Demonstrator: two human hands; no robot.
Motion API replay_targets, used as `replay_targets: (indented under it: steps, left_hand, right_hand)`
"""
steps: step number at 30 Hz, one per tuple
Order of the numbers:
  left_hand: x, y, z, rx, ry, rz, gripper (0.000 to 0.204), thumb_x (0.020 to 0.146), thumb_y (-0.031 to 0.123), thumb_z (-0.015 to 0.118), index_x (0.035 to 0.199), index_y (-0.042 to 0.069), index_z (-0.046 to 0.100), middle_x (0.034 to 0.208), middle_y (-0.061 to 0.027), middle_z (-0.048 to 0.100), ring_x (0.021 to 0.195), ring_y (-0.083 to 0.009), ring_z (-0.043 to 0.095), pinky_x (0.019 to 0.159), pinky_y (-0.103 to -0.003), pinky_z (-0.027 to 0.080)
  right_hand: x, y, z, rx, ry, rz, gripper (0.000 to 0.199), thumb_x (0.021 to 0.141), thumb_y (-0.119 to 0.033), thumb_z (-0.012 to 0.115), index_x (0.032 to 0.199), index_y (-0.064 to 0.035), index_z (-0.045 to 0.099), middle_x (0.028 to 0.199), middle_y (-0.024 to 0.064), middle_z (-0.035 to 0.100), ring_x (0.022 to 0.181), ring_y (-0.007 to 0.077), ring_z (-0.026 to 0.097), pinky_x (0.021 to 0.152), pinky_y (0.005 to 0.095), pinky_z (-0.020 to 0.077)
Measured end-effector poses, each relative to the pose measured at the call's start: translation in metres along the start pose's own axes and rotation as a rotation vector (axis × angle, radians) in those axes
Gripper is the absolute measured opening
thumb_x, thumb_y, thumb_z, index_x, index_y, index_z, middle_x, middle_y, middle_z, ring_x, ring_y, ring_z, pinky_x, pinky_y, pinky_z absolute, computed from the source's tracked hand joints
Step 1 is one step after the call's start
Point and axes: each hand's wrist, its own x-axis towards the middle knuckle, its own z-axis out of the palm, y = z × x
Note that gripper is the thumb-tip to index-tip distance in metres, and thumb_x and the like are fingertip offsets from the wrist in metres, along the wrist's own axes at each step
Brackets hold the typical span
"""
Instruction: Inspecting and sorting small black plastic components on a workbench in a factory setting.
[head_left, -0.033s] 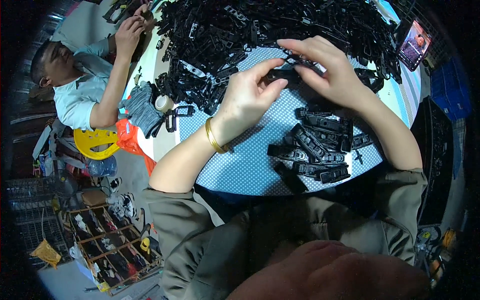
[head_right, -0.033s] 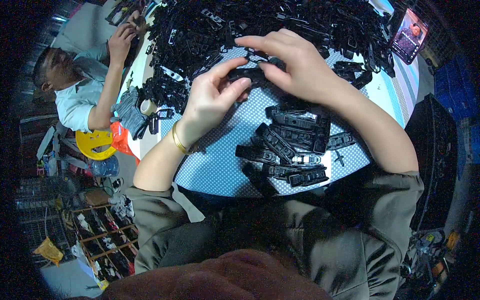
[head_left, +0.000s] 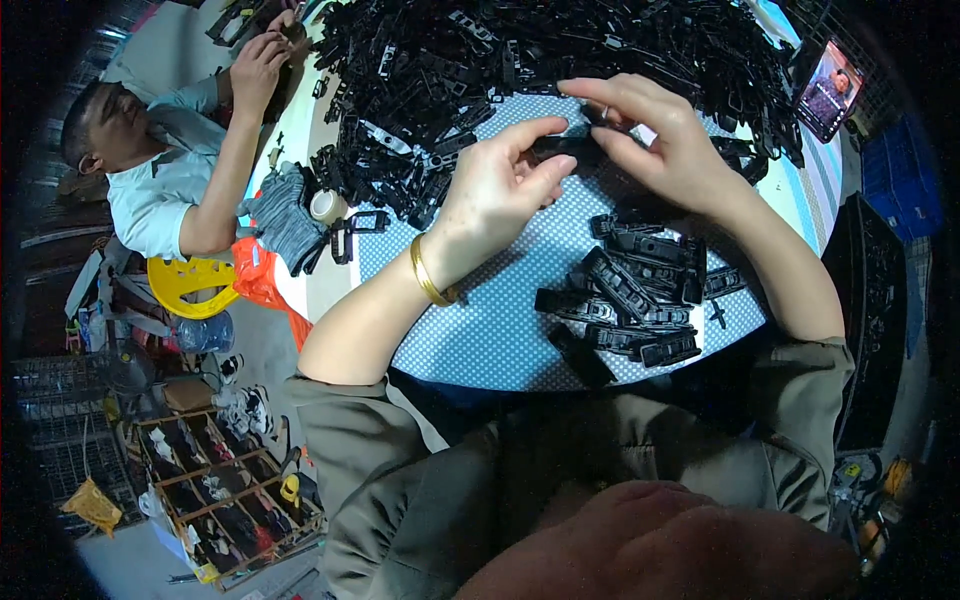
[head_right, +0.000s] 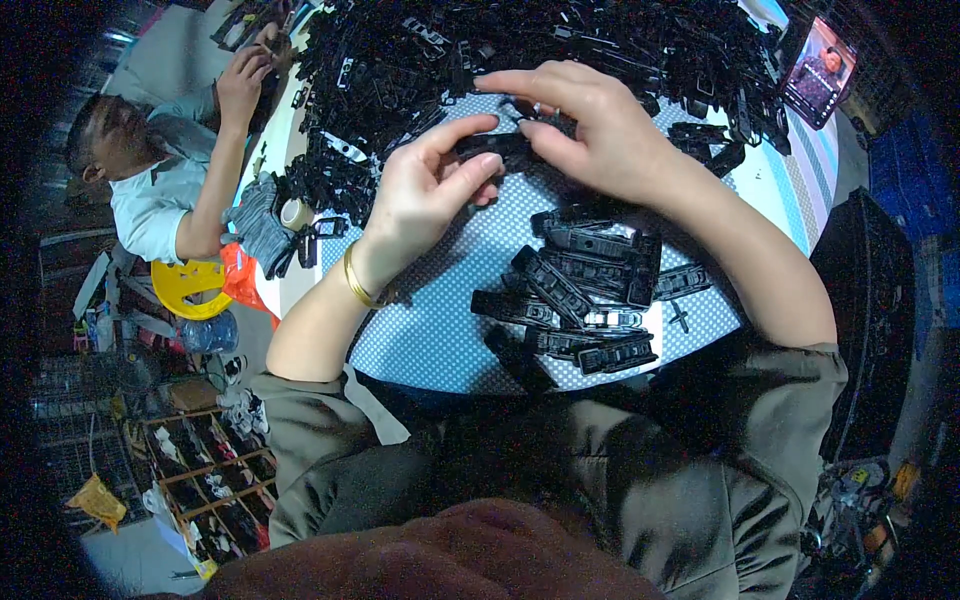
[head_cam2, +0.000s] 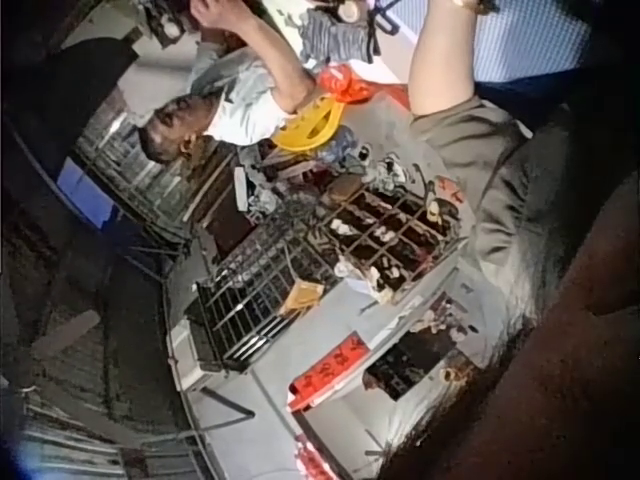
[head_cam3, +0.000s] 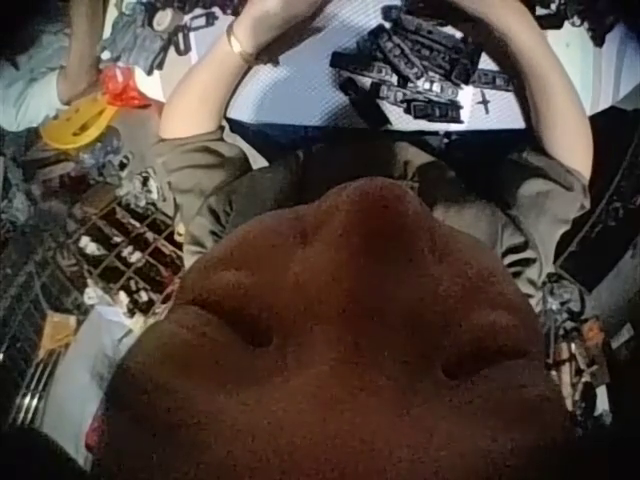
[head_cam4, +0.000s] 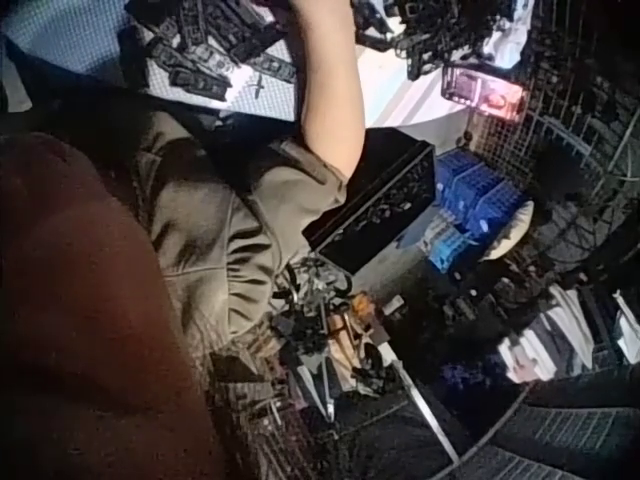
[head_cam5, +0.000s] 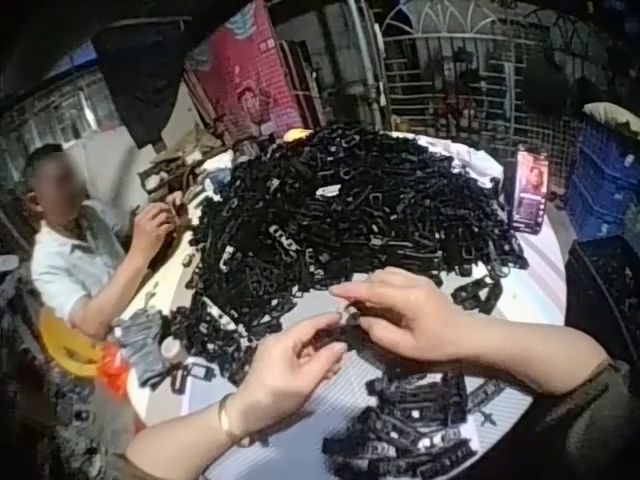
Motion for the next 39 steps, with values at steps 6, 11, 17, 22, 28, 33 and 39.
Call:
replay_targets:
  steps: [6, 11, 17, 22, 28, 33, 39]
  left_hand:
    - [0.005, -0.003, -0.001, -0.385, -0.011, -0.135, 0.035, 0.087, 0.009, 0.050, 0.117, -0.007, 0.043, 0.088, -0.0142, 0.060, 0.077, -0.0150, 0.061, 0.069, -0.023, 0.052]
    - [0.010, 0.002, -0.001, -0.453, 0.091, -0.168, 0.037, 0.091, 0.017, 0.043, 0.119, -0.006, 0.040, 0.087, -0.0155, 0.060, 0.070, -0.0173, 0.063, 0.063, -0.024, 0.053]
    - [0.014, -0.007, -0.006, -0.557, -0.015, -0.209, 0.043, 0.093, 0.029, 0.035, 0.115, -0.007, 0.039, 0.087, -0.0194, 0.059, 0.067, -0.0207, 0.063, 0.059, -0.026, 0.054]
    - [0.010, -0.006, 0.002, -0.861, -0.008, -0.294, 0.045, 0.092, 0.035, 0.036, 0.106, -0.007, 0.044, 0.097, -0.0210, 0.056, 0.083, -0.0254, 0.062, 0.073, -0.030, 0.053]
    - [0.007, -0.007, 0.008, -0.911, -0.014, -0.300, 0.048, 0.091, 0.038, 0.036, 0.106, -0.006, 0.045, 0.100, -0.0183, 0.055, 0.088, -0.0241, 0.060, 0.078, -0.031, 0.052]
    - [0.007, -0.008, 0.007, -0.863, -0.010, -0.298, 0.046, 0.091, 0.036, 0.038, 0.108, -0.006, 0.045, 0.099, -0.0162, 0.055, 0.087, -0.0202, 0.059, 0.077, -0.029, 0.051]
    - [0.005, -0.007, 0.015, -0.569, 0.009, -0.126, 0.031, 0.087, 0.018, 0.052, 0.105, -0.007, 0.048, 0.093, -0.0110, 0.059, 0.081, -0.0136, 0.059, 0.069, -0.022, 0.051]
  right_hand:
    - [-0.005, 0.012, -0.001, 0.339, -0.018, 0.405, 0.021, 0.078, -0.010, 0.060, 0.098, -0.0012, 0.060, 0.087, 0.0055, 0.061, 0.075, 0.0110, 0.058, 0.069, 0.0228, 0.0469]
    - [-0.003, 0.019, -0.007, 0.377, 0.130, 0.369, 0.017, 0.079, -0.014, 0.062, 0.088, 0.0002, 0.063, 0.082, 0.0044, 0.062, 0.076, 0.0104, 0.058, 0.070, 0.0226, 0.0470]
    - [-0.003, -0.004, -0.008, 0.483, 0.116, 0.535, 0.020, 0.077, -0.015, 0.066, 0.087, 0.0013, 0.063, 0.074, 0.0043, 0.063, 0.067, 0.0100, 0.059, 0.062, 0.0212, 0.0477]
    - [-0.004, -0.004, 0.010, 0.523, 0.090, 0.610, 0.019, 0.077, -0.014, 0.065, 0.087, 0.0025, 0.063, 0.070, 0.0046, 0.062, 0.064, 0.0087, 0.058, 0.060, 0.0205, 0.0467]
    - [-0.008, -0.007, 0.021, 0.309, 0.079, 0.570, 0.015, 0.077, -0.013, 0.065, 0.080, 0.0019, 0.064, 0.066, 0.0034, 0.061, 0.060, 0.0066, 0.055, 0.053, 0.0198, 0.0432]
    - [-0.007, -0.010, 0.023, 0.322, 0.073, 0.537, 0.014, 0.076, -0.012, 0.065, 0.078, 0.0017, 0.064, 0.065, 0.0044, 0.061, 0.057, 0.0075, 0.055, 0.050, 0.0201, 0.0430]
    - [-0.008, -0.009, 0.015, -0.002, -0.002, 0.346, 0.019, 0.073, -0.017, 0.068, 0.070, 0.0006, 0.062, 0.058, 0.0048, 0.059, 0.052, 0.0079, 0.054, 0.046, 0.0216, 0.0408]
